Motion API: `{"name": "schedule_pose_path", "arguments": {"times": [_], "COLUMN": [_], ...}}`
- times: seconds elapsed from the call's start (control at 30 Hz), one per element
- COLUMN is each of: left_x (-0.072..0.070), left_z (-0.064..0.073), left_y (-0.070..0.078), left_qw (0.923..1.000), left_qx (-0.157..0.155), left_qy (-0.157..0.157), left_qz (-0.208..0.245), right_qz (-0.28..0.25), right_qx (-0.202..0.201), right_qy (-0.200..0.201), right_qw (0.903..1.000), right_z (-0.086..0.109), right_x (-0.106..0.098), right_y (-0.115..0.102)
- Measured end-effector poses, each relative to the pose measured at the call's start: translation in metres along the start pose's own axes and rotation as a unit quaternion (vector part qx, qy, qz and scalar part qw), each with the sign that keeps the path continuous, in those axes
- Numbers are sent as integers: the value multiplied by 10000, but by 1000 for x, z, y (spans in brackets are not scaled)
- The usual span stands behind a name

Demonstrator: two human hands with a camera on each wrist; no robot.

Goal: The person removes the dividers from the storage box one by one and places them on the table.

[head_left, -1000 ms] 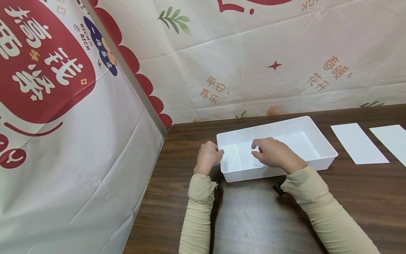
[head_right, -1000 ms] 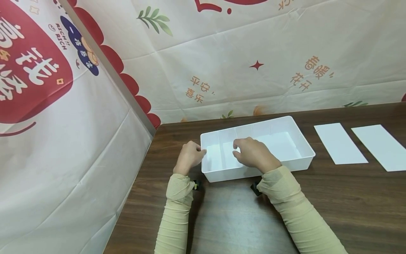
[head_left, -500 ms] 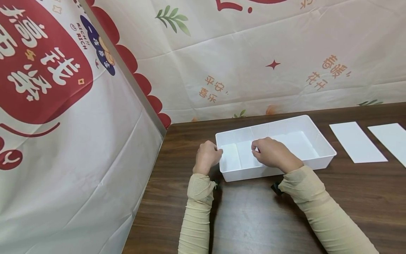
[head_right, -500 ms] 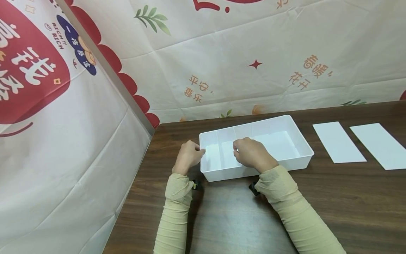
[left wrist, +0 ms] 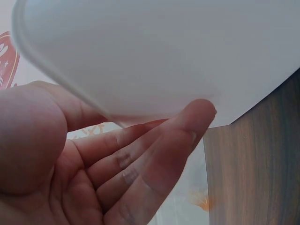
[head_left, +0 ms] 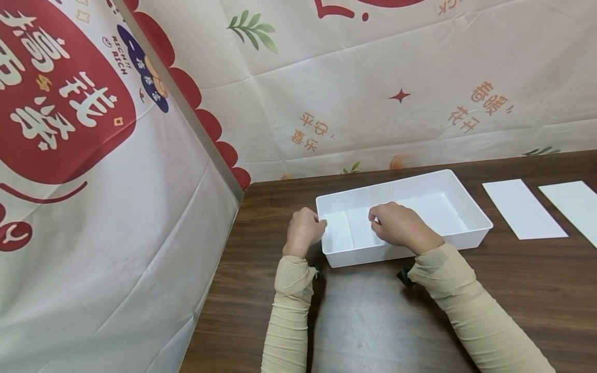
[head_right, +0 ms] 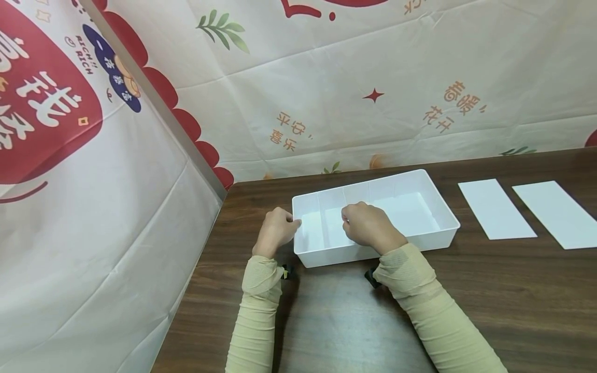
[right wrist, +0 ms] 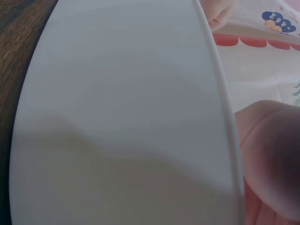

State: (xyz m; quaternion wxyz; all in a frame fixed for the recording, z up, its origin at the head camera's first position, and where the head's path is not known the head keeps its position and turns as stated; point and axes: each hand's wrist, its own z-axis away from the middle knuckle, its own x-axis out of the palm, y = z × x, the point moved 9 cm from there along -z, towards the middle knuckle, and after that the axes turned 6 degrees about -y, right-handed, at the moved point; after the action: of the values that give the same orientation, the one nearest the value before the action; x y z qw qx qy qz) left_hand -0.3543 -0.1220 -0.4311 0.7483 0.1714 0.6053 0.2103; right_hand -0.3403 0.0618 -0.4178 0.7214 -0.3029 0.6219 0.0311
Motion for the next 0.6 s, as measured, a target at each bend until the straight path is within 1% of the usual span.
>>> {"name": "schedule_pose_path", "arguments": {"times": [0.43, 0.6], "left_x": [1, 1], "left_z": [0, 0], "left_y": [0, 0], "left_qw": [10000, 10000], "left_qx": [11, 41], "left_qy": [-9, 2], "left_qz": [58, 34], "right_qz": [51, 49], "right_qx": [8, -48], "right_qy": [0, 45], "right_qw": [10000, 10000], "right_z": [-1, 0], "right_x": [0, -1], "right_y": [0, 0]}}
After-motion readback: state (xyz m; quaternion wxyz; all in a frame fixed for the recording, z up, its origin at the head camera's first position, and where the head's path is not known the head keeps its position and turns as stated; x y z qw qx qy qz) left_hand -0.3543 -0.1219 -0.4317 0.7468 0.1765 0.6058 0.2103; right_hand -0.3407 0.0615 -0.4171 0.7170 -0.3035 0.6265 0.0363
